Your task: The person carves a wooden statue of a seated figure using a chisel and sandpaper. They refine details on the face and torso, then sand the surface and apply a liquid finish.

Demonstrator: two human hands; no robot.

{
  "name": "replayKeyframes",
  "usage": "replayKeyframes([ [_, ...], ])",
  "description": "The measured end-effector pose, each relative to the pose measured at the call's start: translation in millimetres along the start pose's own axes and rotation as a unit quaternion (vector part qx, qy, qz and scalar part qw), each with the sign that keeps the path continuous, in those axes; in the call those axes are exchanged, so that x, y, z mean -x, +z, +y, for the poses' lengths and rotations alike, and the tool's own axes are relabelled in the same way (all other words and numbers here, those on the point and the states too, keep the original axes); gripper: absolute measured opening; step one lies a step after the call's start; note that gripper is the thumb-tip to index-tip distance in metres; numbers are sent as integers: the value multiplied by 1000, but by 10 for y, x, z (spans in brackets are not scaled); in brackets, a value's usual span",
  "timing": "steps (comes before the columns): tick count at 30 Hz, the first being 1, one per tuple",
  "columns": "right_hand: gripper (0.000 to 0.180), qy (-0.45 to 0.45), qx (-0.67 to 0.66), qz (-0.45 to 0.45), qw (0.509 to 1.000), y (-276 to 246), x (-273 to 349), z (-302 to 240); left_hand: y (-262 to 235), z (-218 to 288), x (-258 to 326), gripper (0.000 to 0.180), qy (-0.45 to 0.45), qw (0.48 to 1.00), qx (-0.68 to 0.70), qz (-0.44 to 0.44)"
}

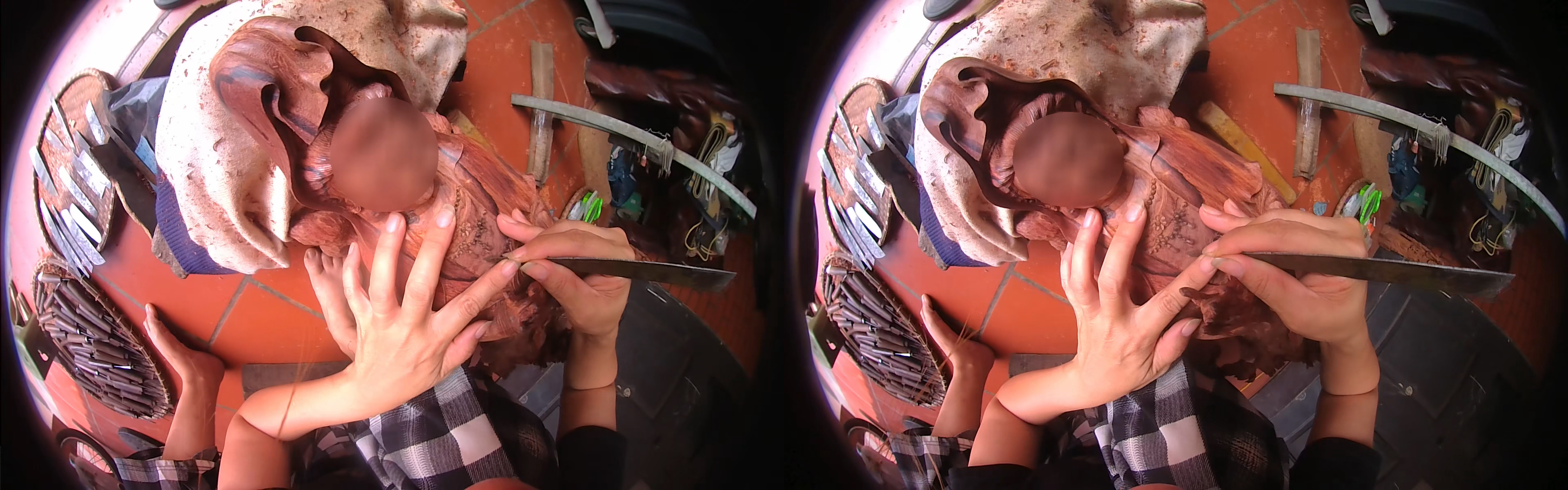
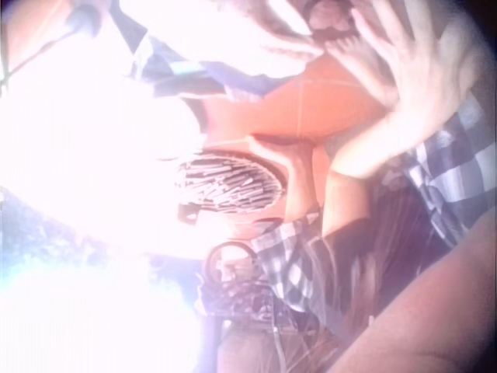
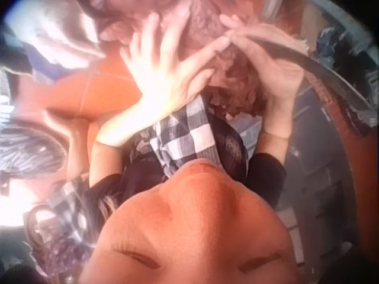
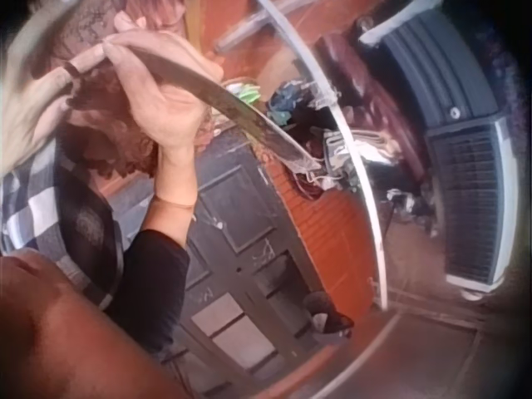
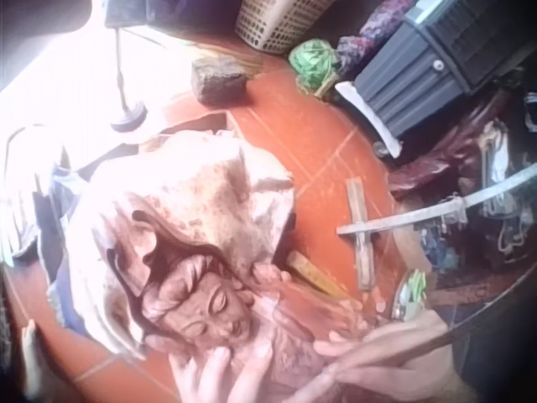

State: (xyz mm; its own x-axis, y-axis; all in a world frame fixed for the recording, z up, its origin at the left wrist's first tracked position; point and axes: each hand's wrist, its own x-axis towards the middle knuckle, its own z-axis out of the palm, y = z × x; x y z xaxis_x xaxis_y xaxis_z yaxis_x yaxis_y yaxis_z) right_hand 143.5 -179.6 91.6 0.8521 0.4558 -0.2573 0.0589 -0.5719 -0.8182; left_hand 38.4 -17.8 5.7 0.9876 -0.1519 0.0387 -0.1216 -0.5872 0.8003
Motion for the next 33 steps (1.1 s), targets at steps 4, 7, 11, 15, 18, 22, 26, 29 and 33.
replayKeyframes([
  [4, 11, 13, -34, 36, 999, -2, 22, 53, 29, 71, -12, 50, -10, 1000, -1, 13],
  [7, 10, 17, -52, 55, 997, 2, 69, 66, -37, 22, -4, 49, 5, 1000, 12, -7],
  [11, 9, 18, -39, 48, 998, 25, 94, 79, -26, 46, 12, 47, 6, 1000, -5, -22],
  [15, 9, 70, -103, 98, 987, 114, 93, 88, 18, 69, -30, 47, -9, 1000, -27, 2],
  [18, 9, 63, -116, 92, 987, 101, 106, 110, 29, 106, -38, 47, -15, 1000, -22, 10],
  [22, 9, 61, -125, 100, 985, 135, 124, 133, -50, 87, -10, 44, -11, 1000, -14, -15],
  [26, 7, 83, -171, 131, 973, 165, 141, 125, 7, 81, -37, 42, -2, 1000, -26, 10],
  [29, 8, 69, -121, 98, 985, 97, 132, 123, -12, 58, -31, 48, -16, 1000, -14, -21],
  [33, 10, 77, -174, 127, 974, 162, 149, 137, -3, 120, -11, 52, -38, 999, -20, -15],
])
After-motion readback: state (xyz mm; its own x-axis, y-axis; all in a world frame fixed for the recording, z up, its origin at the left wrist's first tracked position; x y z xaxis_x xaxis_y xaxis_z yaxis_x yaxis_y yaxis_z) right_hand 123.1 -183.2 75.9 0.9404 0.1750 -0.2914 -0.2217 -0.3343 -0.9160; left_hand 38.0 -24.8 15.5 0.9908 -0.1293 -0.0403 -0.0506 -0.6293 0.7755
